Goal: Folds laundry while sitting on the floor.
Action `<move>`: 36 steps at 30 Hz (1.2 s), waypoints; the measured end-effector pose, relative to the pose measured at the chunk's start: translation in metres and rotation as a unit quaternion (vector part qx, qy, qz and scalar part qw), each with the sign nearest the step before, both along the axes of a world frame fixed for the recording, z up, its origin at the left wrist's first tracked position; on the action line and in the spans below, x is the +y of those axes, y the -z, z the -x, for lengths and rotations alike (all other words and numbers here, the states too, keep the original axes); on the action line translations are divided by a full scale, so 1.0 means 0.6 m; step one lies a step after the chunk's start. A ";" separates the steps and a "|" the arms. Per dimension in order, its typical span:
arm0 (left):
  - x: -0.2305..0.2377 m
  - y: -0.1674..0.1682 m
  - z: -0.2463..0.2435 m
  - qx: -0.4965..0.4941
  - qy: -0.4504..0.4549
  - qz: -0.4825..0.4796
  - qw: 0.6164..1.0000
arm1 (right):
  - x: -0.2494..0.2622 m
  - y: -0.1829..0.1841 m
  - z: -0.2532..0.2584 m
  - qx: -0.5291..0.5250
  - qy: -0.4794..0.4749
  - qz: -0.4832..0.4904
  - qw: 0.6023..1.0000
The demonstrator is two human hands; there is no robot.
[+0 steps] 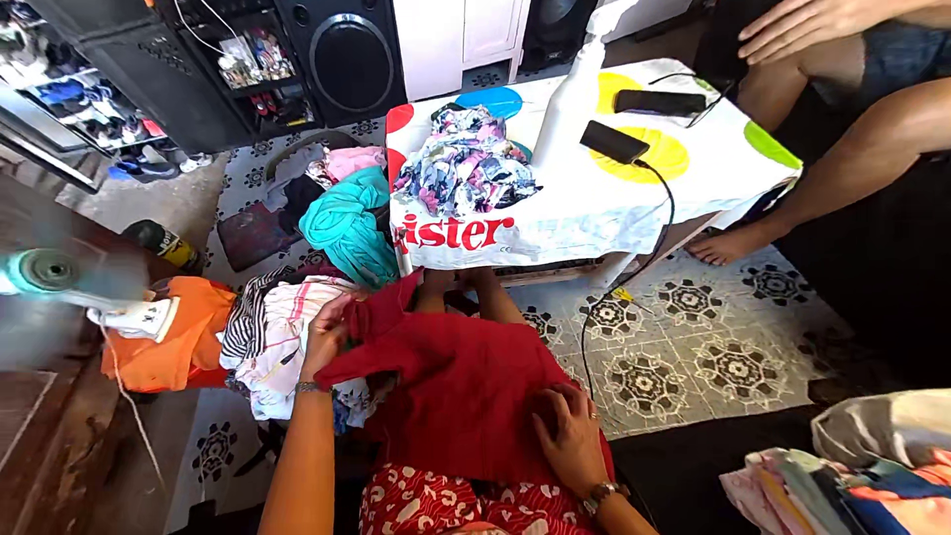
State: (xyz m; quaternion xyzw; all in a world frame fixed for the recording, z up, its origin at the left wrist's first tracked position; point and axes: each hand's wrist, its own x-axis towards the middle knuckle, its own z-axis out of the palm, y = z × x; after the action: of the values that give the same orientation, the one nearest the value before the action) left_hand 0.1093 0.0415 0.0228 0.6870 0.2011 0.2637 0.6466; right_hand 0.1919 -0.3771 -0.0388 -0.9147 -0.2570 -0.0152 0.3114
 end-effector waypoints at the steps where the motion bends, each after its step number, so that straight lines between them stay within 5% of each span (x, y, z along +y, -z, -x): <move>1: 0.016 0.024 0.017 0.095 -0.028 -0.030 0.995 | 0.002 0.000 0.000 0.001 0.000 0.001 1.000; 4: 0.004 0.098 0.062 0.320 -0.096 0.046 0.941 | 0.008 -0.001 0.002 0.006 0.005 0.006 1.000; 9: -0.095 0.177 0.127 0.345 0.044 0.055 0.936 | 0.003 0.000 0.005 0.009 0.003 0.015 1.000; 13: -0.154 0.157 0.144 0.331 0.060 -0.026 0.941 | 0.002 0.002 0.001 0.017 -0.001 -0.001 1.000; 16: -0.153 0.135 0.173 0.319 0.075 -0.047 0.943 | -0.015 0.002 -0.017 0.136 0.030 -0.065 0.988; 20: -0.127 0.118 0.229 0.351 0.170 -0.096 0.916 | -0.038 -0.002 -0.052 0.389 0.140 -0.154 0.897; 24: -0.090 0.087 0.269 0.319 0.085 -0.135 0.934 | -0.043 0.017 -0.080 0.509 0.201 -0.142 0.825; 29: -0.073 -0.011 0.292 0.178 0.045 -0.040 0.982 | -0.035 0.027 -0.092 0.412 0.126 -0.056 0.901; 31: -0.070 -0.044 0.309 0.240 0.175 -0.027 0.954 | -0.040 0.032 -0.089 0.366 0.118 -0.038 0.922; 33: -0.062 -0.050 0.308 0.380 0.338 -0.066 0.859 | -0.045 0.040 -0.093 0.367 0.119 -0.030 0.922; 34: -0.062 -0.043 0.300 0.439 0.374 -0.084 0.813 | -0.046 0.043 -0.095 0.385 0.127 -0.040 0.913; 36: -0.066 -0.015 0.278 0.491 0.358 -0.114 0.786 | -0.045 0.047 -0.098 0.442 0.154 -0.089 0.879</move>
State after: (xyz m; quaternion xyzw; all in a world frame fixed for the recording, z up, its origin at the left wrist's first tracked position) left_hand -0.0575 0.0019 0.0317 0.8150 0.1996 -0.3382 0.4261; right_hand 0.2510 -0.4041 -0.0667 -0.8226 0.0545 0.3204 0.4666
